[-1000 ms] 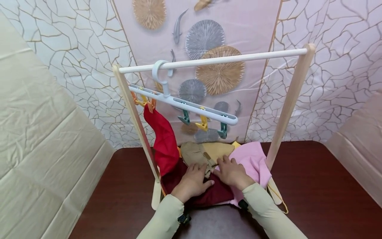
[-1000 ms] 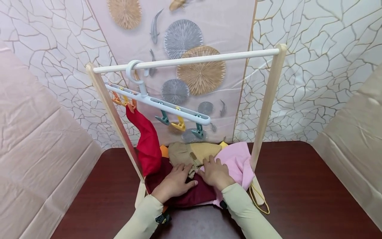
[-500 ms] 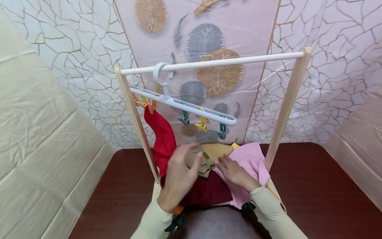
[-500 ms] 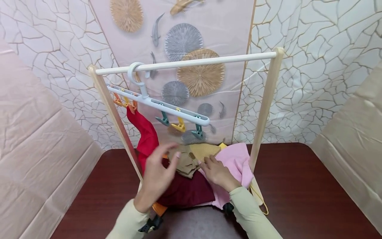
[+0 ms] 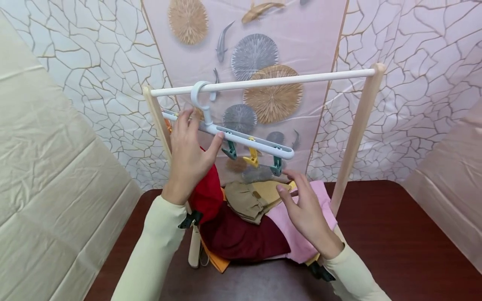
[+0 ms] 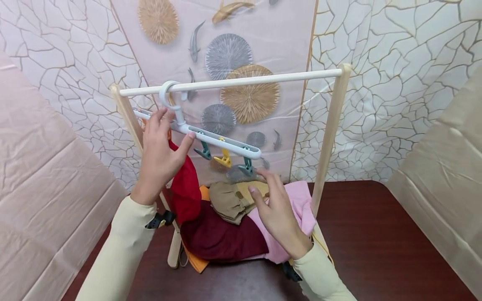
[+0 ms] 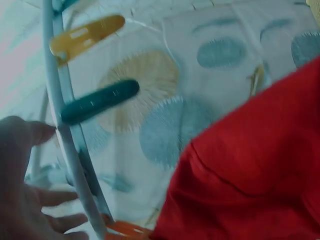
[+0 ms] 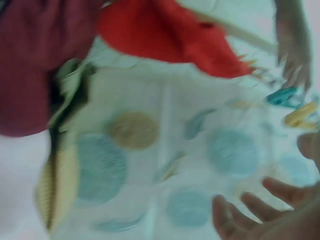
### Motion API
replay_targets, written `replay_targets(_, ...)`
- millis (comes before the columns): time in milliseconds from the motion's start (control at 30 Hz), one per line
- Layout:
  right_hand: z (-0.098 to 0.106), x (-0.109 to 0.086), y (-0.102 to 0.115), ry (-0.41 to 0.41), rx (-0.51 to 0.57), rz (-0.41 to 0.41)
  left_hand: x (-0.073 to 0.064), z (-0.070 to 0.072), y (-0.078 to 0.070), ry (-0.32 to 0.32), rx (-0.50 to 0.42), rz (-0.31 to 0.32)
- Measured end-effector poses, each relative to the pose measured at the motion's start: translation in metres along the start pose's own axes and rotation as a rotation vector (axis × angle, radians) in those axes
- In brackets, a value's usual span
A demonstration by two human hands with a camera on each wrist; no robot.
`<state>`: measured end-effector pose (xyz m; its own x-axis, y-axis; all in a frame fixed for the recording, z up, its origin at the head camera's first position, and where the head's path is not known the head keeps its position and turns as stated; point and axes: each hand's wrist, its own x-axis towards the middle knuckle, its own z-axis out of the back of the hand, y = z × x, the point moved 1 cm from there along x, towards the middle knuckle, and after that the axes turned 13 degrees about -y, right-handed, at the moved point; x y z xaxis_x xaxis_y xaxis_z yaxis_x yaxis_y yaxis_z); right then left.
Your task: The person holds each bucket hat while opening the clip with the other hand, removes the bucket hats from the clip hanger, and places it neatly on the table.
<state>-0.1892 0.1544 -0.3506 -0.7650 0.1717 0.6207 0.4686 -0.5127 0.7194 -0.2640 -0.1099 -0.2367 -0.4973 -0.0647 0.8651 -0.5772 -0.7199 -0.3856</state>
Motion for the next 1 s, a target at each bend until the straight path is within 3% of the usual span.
replay_targets(200,0.022,0.003,0.036,-0.316,0.026,0.293,-0.002,-0.005,0.003,0.088,0.074,-0.025)
replay_targets(300,0.029,0.008,0.056,-0.409,0.049,0.448,-0.004,-0.011,-0.002,0.079,0.079,-0.043)
replay_targets(400,0.029,0.01,0.075,-0.452,0.084,0.591,-0.004,-0.019,-0.009,0.069,0.067,-0.064)
replay_targets(533,0.024,0.015,0.094,-0.394,0.061,0.757,-0.004,-0.029,-0.021,0.074,0.071,-0.081)
replay_targets(667,0.02,0.033,0.101,-0.274,-0.098,0.852,-0.006,-0.035,-0.029,0.079,0.093,-0.109)
replay_targets(800,0.015,0.055,0.101,-0.188,-0.371,0.847,-0.008,-0.039,-0.034,0.071,0.112,-0.14)
replay_targets(900,0.007,0.065,0.096,-0.14,-0.605,0.796,-0.009,-0.041,-0.037,0.063,0.121,-0.167)
replay_targets(1000,0.0,0.069,0.089,-0.101,-0.755,0.739,-0.012,-0.043,-0.04,0.066,0.114,-0.187)
